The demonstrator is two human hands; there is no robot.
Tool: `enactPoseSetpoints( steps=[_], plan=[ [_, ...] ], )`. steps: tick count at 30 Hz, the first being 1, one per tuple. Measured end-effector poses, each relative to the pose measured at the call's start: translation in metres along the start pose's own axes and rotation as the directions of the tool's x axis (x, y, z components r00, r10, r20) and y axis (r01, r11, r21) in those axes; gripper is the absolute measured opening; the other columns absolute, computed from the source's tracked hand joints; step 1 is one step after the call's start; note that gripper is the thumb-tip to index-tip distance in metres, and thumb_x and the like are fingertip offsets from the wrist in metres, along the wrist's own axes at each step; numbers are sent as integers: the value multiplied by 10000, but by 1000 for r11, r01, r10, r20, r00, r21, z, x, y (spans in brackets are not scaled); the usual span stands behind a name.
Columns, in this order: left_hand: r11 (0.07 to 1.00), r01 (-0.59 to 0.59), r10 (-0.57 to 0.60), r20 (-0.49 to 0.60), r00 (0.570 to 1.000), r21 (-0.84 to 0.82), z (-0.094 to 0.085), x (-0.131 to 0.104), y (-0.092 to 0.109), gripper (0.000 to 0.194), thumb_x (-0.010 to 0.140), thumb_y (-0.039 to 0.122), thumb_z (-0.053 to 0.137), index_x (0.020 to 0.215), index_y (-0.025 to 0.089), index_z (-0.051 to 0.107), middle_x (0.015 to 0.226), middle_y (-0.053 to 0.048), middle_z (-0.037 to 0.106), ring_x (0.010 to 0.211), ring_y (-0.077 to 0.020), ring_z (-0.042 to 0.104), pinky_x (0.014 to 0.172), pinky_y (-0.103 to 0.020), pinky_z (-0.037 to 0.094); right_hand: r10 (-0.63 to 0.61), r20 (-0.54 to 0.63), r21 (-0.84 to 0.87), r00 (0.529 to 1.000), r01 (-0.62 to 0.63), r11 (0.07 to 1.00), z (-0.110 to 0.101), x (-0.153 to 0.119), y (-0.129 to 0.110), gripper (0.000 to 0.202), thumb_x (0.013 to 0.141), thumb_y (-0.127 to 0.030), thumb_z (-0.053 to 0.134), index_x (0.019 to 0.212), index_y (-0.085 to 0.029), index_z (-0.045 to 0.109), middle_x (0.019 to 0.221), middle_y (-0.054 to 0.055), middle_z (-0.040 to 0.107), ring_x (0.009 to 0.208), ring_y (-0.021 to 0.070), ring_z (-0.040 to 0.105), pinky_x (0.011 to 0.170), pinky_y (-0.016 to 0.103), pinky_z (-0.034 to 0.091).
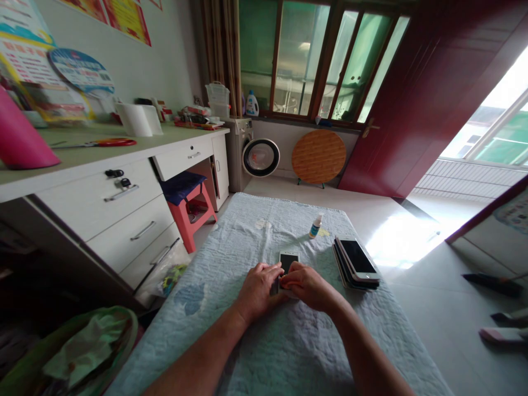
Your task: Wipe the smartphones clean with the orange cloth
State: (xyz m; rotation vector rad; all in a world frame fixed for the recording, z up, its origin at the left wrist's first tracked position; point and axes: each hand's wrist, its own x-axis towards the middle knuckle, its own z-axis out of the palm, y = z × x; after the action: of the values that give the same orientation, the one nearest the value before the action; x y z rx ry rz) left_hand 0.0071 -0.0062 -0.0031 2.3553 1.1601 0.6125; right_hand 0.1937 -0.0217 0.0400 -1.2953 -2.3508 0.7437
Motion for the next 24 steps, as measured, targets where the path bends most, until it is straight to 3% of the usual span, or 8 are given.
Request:
enactPoseSetpoints(
  steps=[9,17,24],
  plan=[
    [1000,23,-23,3,1000,-8,0,1,-1,554,736,512,724,1203,230,623,1362,-63,566,1115,-288,533,960,-415,439,-48,117,83,992,38,996,-5,-1,-7,236,777,-57,519,701,-170,712,720,1,533,733,117,524,702,215,386],
    [1000,12,-12,6,1000,-7,-1,0,1,589,733,536,721,1209,204,623,1369,-75,560,1124,-290,528,969,-418,441,183,131,155,974,-202,967,-13,-8,11,313,690,-63,539,821,-201,787,790,12,640,683,107,566,627,198,410],
    [1000,-3,3,3,1000,-3,0,0,-1,603,720,525,732,1216,202,617,1370,-79,558,1126,-293,528,970,-422,444,170,90,117,981,-179,977,-16,-10,14,306,699,-78,529,804,-207,785,760,8,626,652,103,548,612,199,397]
  ],
)
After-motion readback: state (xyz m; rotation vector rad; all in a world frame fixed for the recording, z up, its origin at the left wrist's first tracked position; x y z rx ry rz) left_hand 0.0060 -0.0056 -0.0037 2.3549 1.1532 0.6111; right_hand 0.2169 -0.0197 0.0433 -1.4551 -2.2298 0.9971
